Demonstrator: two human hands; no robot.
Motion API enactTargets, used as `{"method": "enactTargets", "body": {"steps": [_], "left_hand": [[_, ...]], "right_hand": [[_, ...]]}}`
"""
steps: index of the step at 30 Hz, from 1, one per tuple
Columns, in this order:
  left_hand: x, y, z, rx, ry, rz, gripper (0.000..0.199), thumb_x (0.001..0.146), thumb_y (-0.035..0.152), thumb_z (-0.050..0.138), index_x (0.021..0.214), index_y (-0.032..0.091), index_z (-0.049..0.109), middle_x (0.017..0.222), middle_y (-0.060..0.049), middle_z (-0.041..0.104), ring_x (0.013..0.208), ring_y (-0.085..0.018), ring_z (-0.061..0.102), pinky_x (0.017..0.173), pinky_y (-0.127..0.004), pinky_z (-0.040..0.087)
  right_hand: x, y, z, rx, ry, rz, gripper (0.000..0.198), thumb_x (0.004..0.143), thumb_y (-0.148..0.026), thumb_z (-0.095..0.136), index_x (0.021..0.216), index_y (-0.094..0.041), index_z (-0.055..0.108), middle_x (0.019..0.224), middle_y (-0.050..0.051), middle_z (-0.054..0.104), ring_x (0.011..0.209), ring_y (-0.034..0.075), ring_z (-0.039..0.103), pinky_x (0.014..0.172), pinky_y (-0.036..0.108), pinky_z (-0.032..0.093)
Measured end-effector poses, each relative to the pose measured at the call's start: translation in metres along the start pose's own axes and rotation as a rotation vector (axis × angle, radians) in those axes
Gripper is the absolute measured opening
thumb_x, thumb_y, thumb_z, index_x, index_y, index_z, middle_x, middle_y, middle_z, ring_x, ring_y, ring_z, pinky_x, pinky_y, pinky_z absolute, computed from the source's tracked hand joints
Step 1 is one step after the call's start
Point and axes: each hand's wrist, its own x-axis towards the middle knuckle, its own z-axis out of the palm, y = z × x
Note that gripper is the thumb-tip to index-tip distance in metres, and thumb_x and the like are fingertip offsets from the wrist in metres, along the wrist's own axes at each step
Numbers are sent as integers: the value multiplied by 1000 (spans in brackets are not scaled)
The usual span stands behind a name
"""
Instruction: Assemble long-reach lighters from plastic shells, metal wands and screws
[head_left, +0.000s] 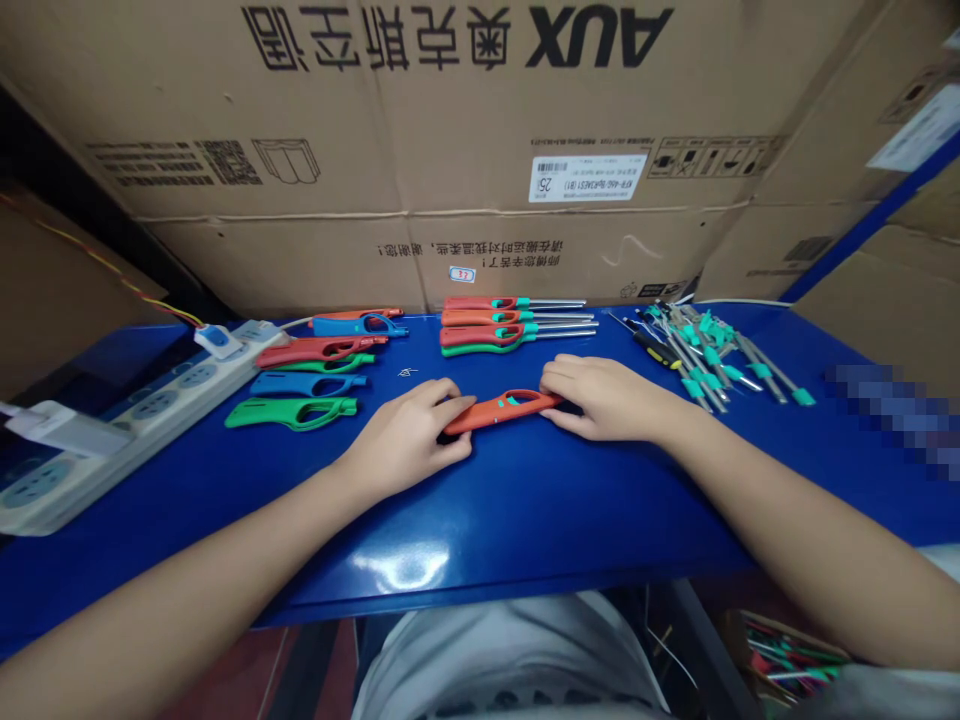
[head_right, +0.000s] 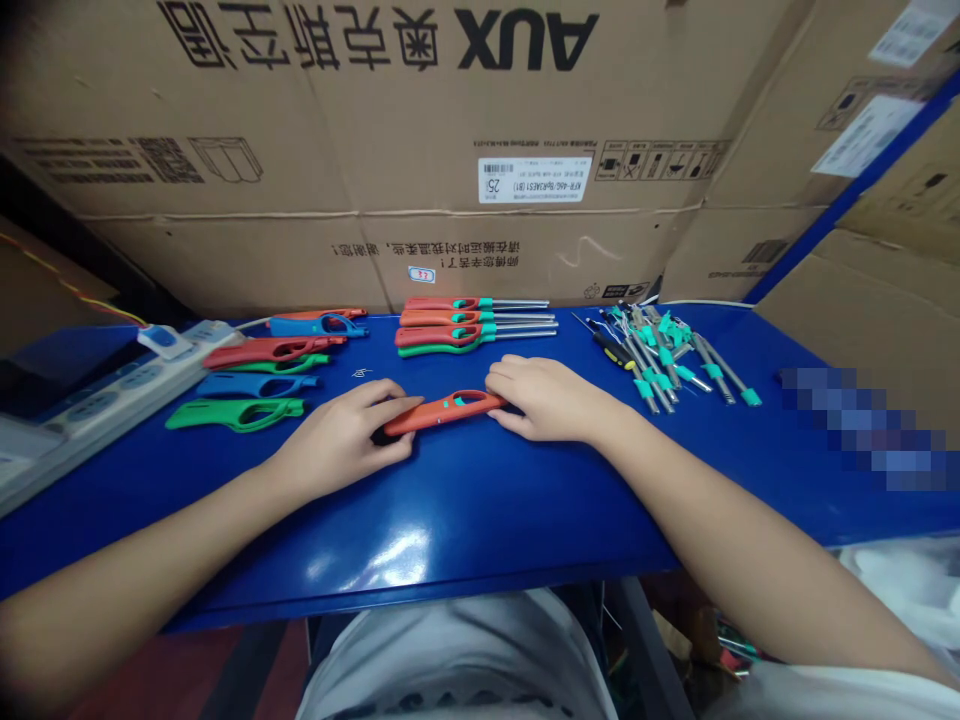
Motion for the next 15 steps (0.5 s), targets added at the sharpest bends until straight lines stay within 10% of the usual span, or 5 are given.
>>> {"method": "enactTargets", "body": {"steps": [15], "left_hand": [[1,4,-9,-162,27,118,33,104,40,45,113,17,67,96,-6,66,86,-18,64,76,-28,50]], "right_hand": [[-3,0,1,88,169,-68,24,100,-35,50,92,-17,64,86,8,66,81,22,55,76,34,39]]}}
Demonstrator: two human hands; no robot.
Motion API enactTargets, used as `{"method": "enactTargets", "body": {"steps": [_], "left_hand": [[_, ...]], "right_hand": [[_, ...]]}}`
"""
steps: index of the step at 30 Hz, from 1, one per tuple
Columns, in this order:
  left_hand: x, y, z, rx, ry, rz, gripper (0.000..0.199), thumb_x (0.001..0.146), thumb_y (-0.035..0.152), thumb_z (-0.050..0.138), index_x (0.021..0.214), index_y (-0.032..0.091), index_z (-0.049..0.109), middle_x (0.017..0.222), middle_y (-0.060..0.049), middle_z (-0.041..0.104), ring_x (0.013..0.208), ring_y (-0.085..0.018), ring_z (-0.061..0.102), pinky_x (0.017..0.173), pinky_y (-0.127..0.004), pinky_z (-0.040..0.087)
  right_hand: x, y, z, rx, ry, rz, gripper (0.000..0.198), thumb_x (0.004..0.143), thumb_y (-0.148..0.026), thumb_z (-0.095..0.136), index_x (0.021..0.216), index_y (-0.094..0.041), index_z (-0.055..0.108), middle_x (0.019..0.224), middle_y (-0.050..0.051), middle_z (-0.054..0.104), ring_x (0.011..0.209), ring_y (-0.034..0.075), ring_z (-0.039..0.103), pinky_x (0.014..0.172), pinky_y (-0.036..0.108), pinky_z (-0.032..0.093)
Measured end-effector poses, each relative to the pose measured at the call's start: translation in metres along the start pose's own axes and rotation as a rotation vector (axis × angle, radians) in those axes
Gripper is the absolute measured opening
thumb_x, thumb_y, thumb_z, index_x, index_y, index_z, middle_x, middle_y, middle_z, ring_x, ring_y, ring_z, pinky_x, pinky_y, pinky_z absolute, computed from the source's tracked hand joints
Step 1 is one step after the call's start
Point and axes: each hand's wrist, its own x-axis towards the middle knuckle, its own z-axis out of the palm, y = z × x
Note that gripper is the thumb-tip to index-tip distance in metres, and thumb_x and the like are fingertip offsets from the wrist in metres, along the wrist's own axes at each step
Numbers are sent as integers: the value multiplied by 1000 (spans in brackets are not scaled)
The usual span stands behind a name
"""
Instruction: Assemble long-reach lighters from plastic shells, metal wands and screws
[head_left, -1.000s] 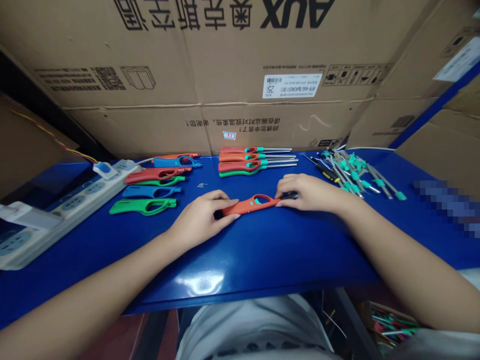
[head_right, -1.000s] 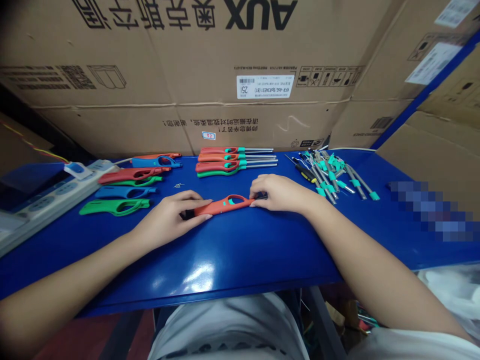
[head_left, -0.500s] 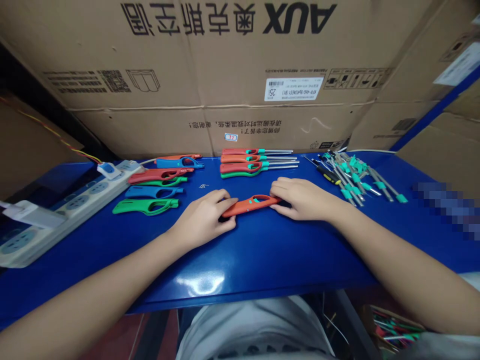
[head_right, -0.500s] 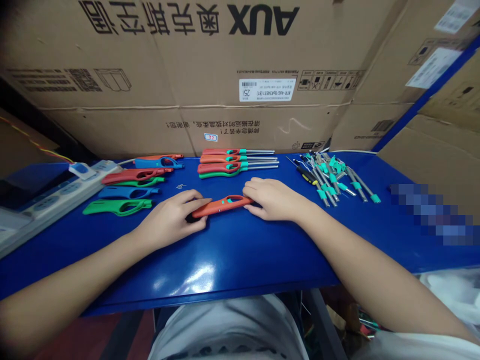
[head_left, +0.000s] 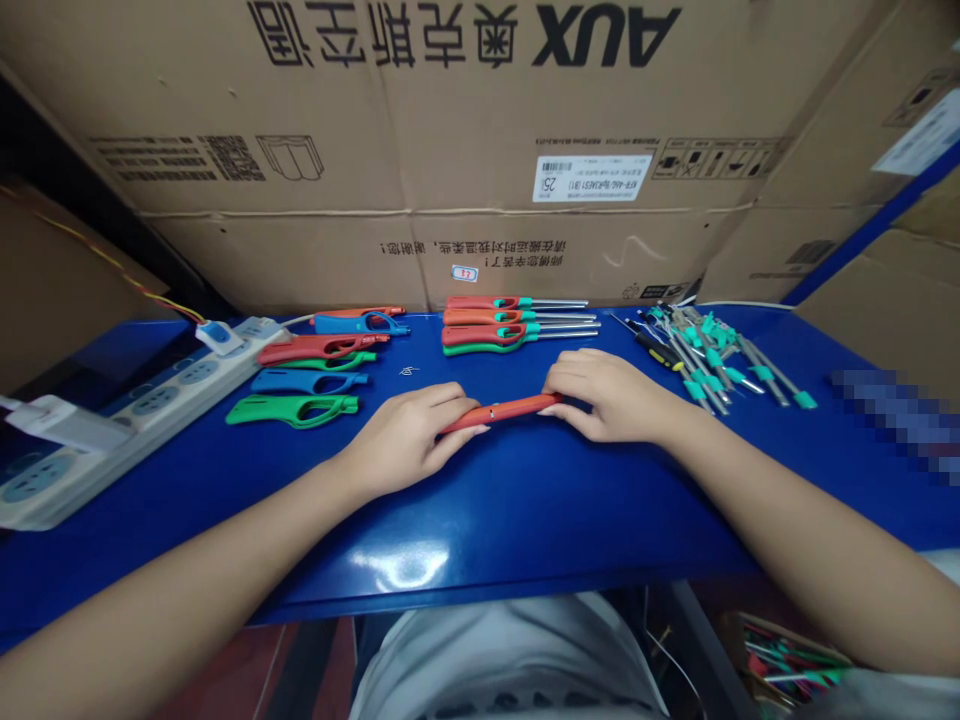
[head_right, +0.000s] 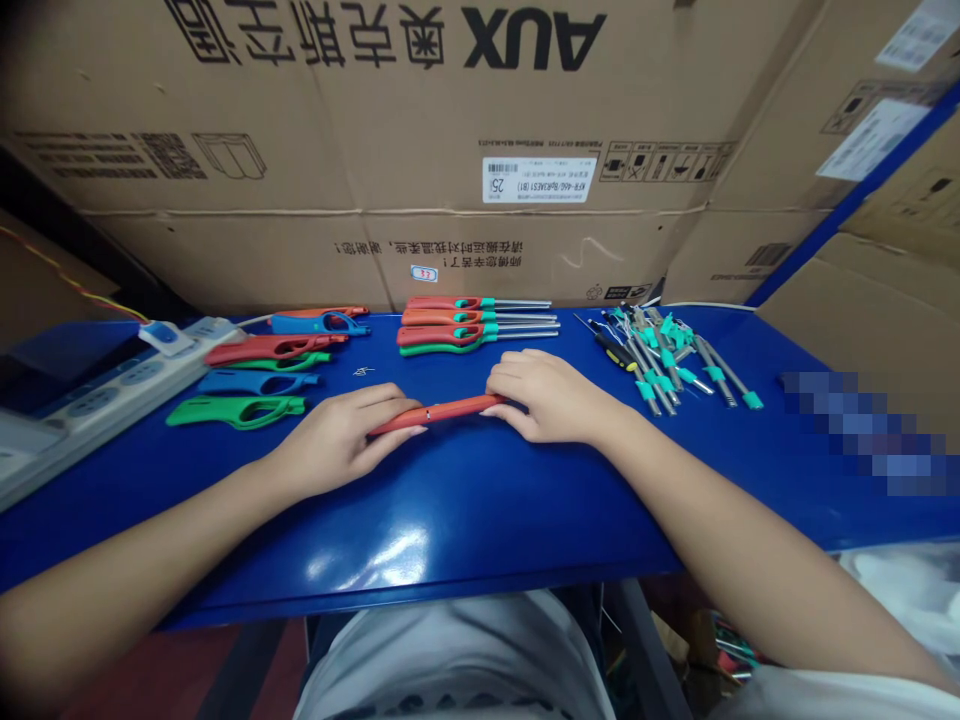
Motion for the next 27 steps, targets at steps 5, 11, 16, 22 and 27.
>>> {"method": "enactTargets", "body": {"steps": [5,11,16,22,27], "left_hand": [[0,1,-3,28,38,-20,33,104,39,44,107,17,68,91,-7,66,81,-18,63,71,-28,48],[-3,1,2,13,85,6,31,101,37,52,120,17,66,96,-6,69,84,-18,67,75,-27,52],[-5,1,5,94,151,70,42,99,34,56,139,21,56,102,-8,70,92,-20,69,81,-29,56],[-6,2,9,103,173,22,50,100,43,54,141,15,55,101,-11,74,87,-22,73,78,-33,60],[-4,3,14,-40,191,-22,41,102,38,52,133,13,61,115,-11,75,100,-23,73,87,-32,59]], "right_hand": [[2,2,2,84,71,27,25,99,-40,54,101,-18,65,100,11,70,92,23,60,83,36,42],[2,-5,4,61,86,21,22,99,-34,53,91,-17,64,85,8,68,80,21,56,77,34,38],[4,-11,-3,111,7,10,29,103,-34,44,90,-17,64,83,7,68,80,20,58,81,35,37],[5,-14,-4,76,113,-44,31,99,-41,53,118,-18,63,117,13,70,107,24,64,92,38,44],[6,-17,3,-37,271,-165,28,99,-34,57,122,-20,62,114,11,72,107,23,64,91,37,47]]}}
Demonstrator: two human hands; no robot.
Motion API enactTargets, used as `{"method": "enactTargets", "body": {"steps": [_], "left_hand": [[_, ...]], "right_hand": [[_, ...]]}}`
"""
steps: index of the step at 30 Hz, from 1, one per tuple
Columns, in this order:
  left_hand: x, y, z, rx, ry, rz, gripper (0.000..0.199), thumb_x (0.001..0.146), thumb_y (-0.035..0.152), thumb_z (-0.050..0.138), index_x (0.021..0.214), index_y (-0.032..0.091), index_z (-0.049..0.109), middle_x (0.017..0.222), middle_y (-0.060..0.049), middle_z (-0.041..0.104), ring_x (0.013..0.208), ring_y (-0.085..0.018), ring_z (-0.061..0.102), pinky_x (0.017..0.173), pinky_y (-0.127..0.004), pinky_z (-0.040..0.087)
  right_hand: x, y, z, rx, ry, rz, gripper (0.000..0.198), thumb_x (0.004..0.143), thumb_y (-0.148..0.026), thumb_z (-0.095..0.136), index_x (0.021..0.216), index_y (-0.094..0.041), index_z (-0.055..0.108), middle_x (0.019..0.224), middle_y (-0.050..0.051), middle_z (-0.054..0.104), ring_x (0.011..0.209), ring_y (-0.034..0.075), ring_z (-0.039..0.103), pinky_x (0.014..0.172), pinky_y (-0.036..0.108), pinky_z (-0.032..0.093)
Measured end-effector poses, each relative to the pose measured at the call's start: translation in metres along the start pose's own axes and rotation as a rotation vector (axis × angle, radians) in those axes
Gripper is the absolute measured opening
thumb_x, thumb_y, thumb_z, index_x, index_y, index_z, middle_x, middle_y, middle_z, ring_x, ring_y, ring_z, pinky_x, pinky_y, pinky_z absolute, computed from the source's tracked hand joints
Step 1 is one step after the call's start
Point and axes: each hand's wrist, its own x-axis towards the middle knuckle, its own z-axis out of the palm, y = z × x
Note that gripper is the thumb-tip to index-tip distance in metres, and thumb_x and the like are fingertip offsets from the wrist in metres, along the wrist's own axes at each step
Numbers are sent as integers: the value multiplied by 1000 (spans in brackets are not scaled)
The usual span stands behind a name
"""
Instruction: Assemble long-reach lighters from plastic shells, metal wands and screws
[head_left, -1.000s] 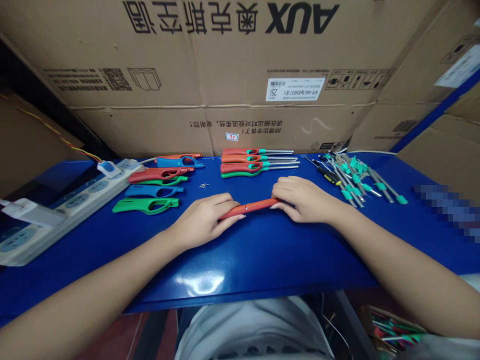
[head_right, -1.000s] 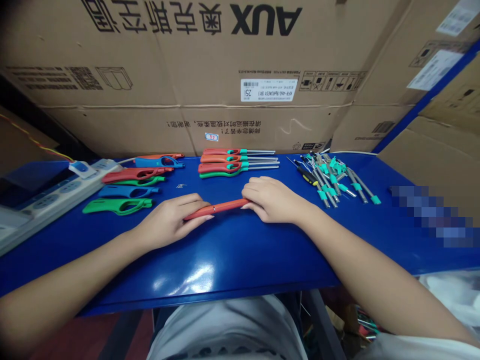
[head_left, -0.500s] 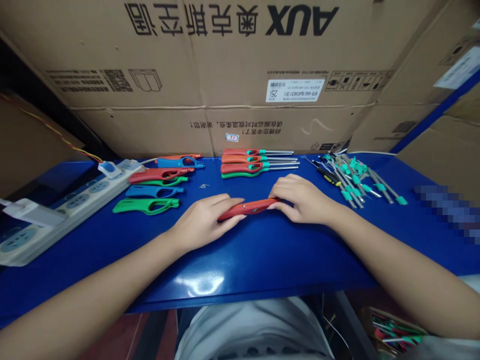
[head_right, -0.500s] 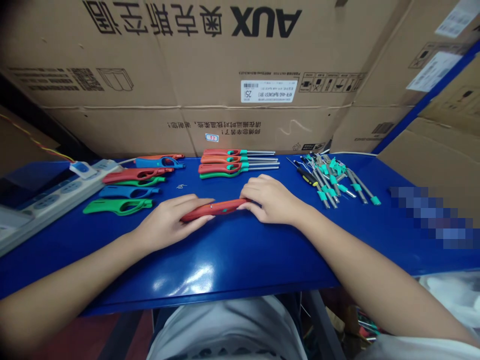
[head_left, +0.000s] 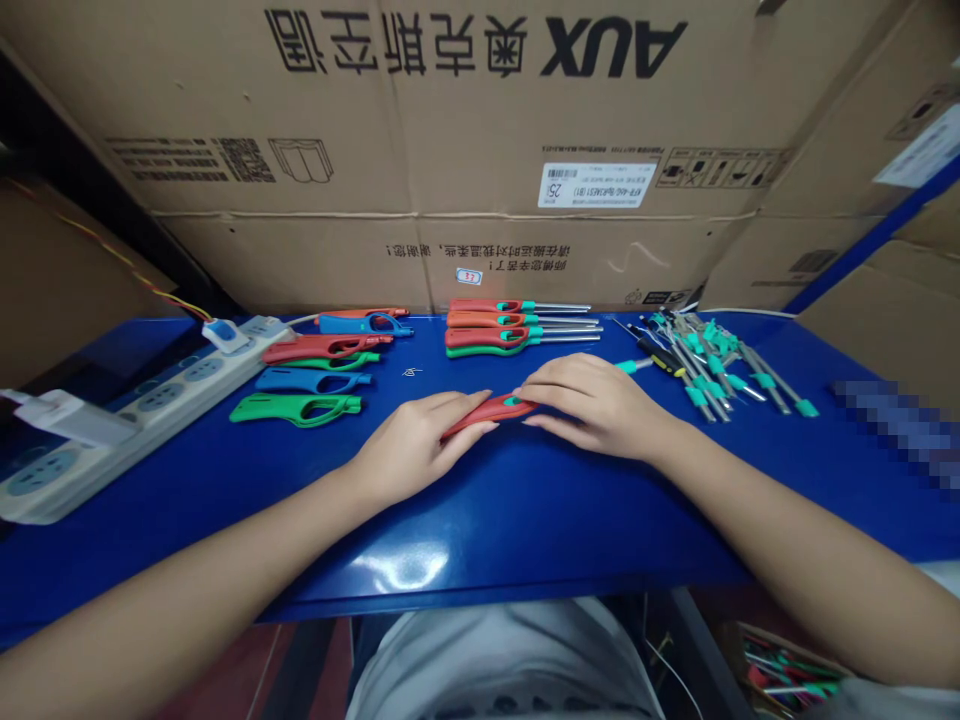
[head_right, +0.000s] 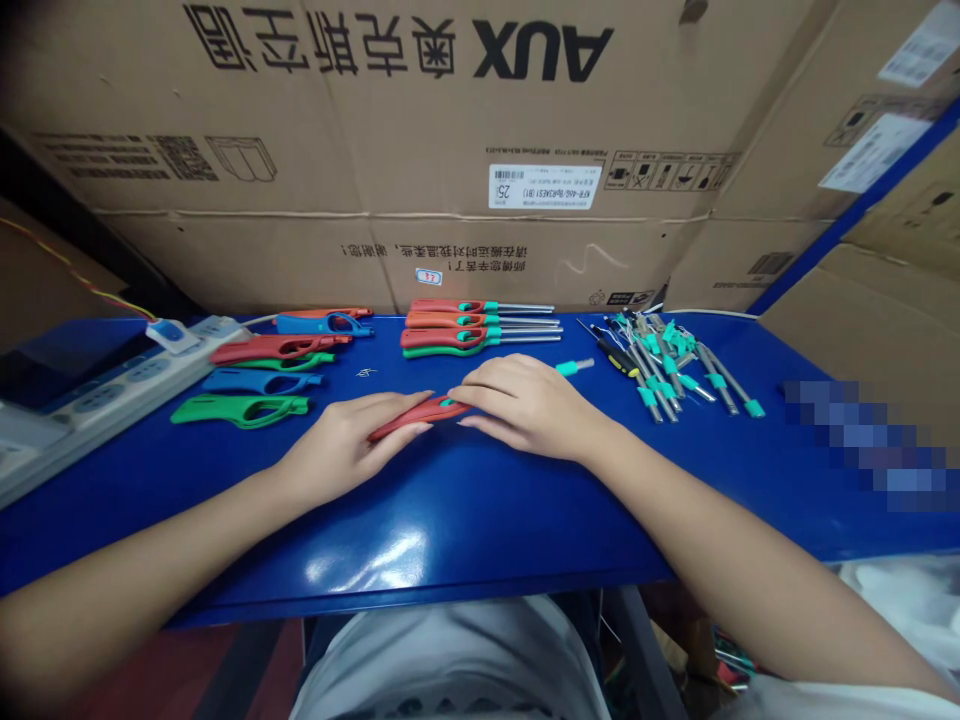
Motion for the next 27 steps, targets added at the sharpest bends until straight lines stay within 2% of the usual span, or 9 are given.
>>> {"method": "enactTargets", "body": {"steps": [3,6,9,14,17,21,24,27], "left_hand": [[0,1,1,-33,-7,26,36,102,35,52,130,14,63,119,-11,73,105,-22,72,92,-32,58],[0,1,1,-53,-22,39,33,103,33,51,127,15,65,119,-10,73,106,-22,71,92,-33,58],[-1,1,1,-54,-48,45,32,103,32,51,126,15,65,118,-11,74,106,-23,71,92,-33,58],[2,0,-2,-40,-80,19,33,103,33,49,124,14,66,116,-11,74,103,-23,72,89,-33,58],[4,-2,-4,-37,-74,2,34,104,35,48,123,15,66,117,-10,74,103,-23,72,90,-33,58],[5,-6,-4,-41,-62,-2,34,103,35,48,124,14,66,119,-10,74,107,-23,71,93,-32,56],[3,-6,-3,-26,-66,6,33,102,35,50,123,15,66,118,-9,74,105,-22,72,90,-31,57],[1,-3,0,25,-59,28,32,100,36,54,124,18,66,115,-7,75,101,-22,73,84,-30,58]], "right_hand": [[2,-5,5,-19,52,-12,19,101,-25,51,112,-18,64,99,10,72,93,21,63,82,34,48],[5,-11,10,-35,46,12,21,101,-23,46,97,-15,65,86,11,68,79,20,58,71,33,46],[7,-14,12,-44,25,12,23,101,-21,45,90,-14,63,81,11,66,75,21,55,66,33,43],[5,-7,7,60,-53,99,20,101,-32,50,106,-17,63,102,11,71,93,22,62,81,34,46],[2,1,5,24,-100,141,24,100,-35,52,113,-17,63,112,12,71,102,23,64,86,36,45],[-1,7,5,-19,-121,152,20,100,-28,52,107,-15,66,100,10,73,92,22,65,82,36,44],[-2,5,7,-34,-128,133,19,100,-22,49,99,-14,67,90,9,72,84,21,63,79,35,43],[0,0,9,-62,-140,90,21,100,-17,47,93,-13,67,86,9,71,82,21,62,83,37,42]]}}
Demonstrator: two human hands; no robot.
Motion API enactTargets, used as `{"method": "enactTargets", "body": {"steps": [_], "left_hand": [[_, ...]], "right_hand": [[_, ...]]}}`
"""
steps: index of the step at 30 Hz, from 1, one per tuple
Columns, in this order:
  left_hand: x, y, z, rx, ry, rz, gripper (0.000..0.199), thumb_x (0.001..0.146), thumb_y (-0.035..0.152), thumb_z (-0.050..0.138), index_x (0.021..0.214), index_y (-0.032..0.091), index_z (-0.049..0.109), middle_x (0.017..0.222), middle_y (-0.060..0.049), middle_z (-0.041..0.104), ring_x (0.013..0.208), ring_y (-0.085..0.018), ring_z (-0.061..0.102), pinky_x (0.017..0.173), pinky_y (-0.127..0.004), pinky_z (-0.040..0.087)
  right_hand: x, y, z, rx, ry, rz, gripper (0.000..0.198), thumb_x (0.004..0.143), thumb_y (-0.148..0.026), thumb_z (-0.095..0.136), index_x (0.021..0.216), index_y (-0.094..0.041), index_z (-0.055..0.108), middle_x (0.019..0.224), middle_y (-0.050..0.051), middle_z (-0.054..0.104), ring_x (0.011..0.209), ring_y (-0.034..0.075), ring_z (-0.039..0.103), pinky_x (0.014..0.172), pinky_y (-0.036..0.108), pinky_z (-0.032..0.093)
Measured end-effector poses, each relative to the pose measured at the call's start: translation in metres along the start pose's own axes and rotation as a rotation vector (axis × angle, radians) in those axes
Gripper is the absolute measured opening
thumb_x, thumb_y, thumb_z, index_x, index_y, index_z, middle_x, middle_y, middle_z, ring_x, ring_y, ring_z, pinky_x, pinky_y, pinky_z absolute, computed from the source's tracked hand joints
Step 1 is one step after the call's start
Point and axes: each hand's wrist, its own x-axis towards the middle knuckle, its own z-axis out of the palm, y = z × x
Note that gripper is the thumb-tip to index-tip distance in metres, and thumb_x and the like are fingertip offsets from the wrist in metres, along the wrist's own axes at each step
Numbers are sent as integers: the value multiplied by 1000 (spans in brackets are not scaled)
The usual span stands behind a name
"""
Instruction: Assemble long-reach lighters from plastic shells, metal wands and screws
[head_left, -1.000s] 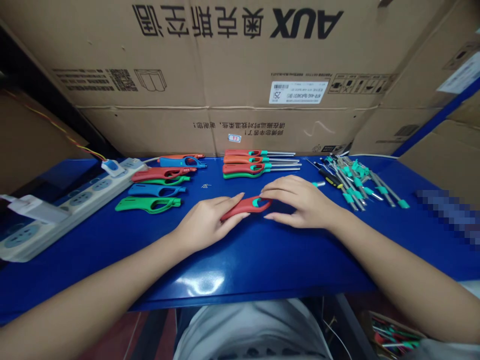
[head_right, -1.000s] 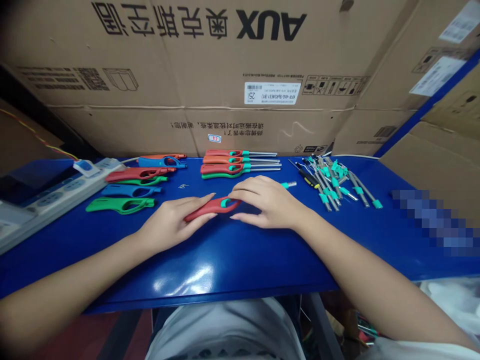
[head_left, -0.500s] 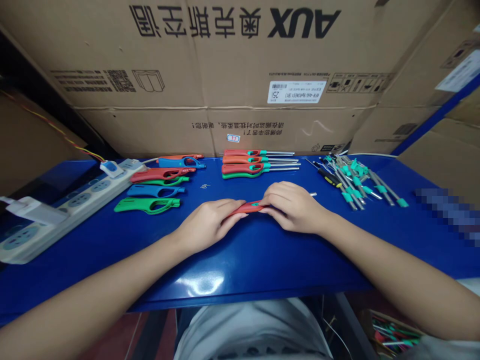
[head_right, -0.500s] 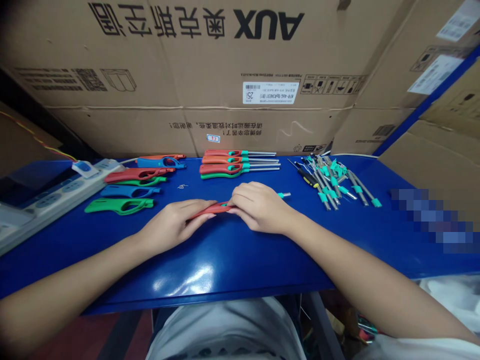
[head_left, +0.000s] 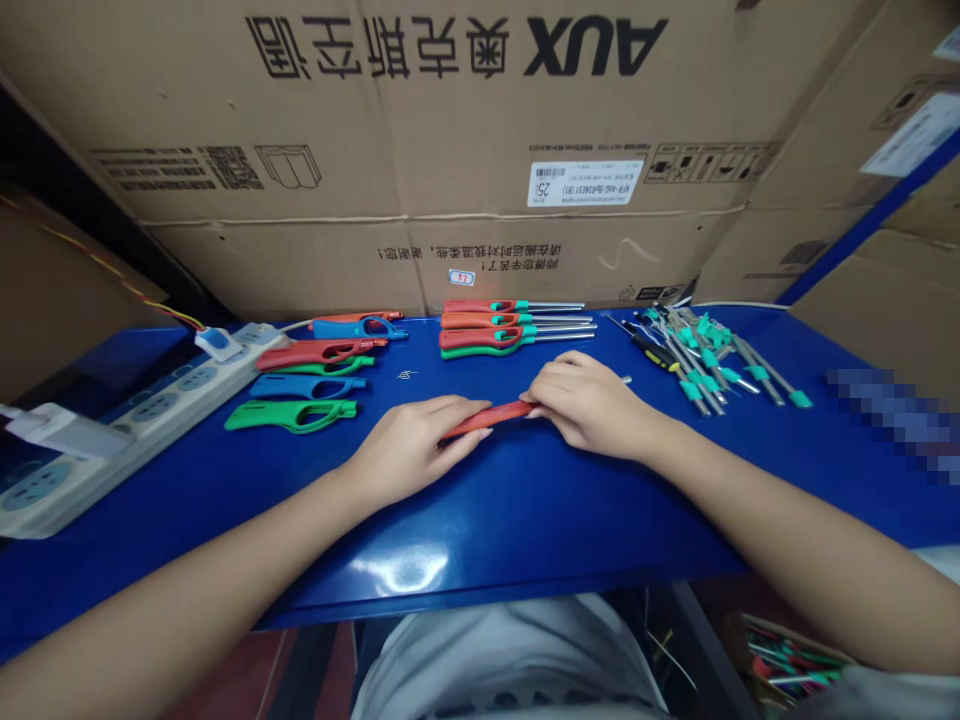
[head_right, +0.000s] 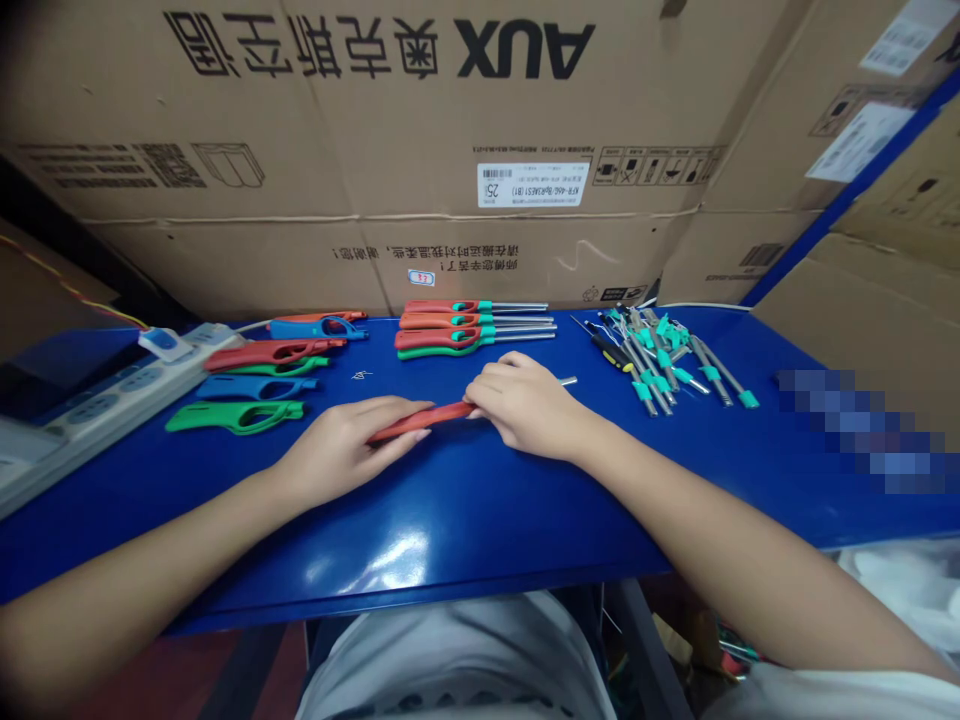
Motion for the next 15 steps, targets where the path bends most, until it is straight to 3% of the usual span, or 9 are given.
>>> {"method": "enactTargets", "body": {"steps": [4,10,13,15], "left_hand": [[-1,5,1,23,25,-11,29,101,34,53,121,19,68,112,-7,76,95,-22,74,80,-30,57],[1,1,-6,38,7,-87,29,101,35,52,115,19,71,111,-7,76,93,-23,74,79,-31,57],[1,-4,-9,68,13,-134,30,100,37,52,113,19,72,110,-7,76,93,-24,74,79,-31,57],[1,-7,-10,83,11,-154,31,100,38,52,113,19,73,110,-7,76,93,-24,74,80,-32,57]], "right_hand": [[2,-2,-1,7,10,-2,24,103,-24,46,103,-15,68,94,8,75,88,20,64,89,37,40],[-5,14,-9,-82,-75,175,47,94,-41,64,134,-16,59,131,14,67,120,30,58,101,44,36],[-13,31,-12,-138,-98,268,48,90,-39,68,131,-15,61,128,16,68,120,33,58,103,47,36],[-18,43,-13,-125,-94,288,36,92,-37,67,121,-16,66,119,13,71,116,31,60,103,47,36]]}}
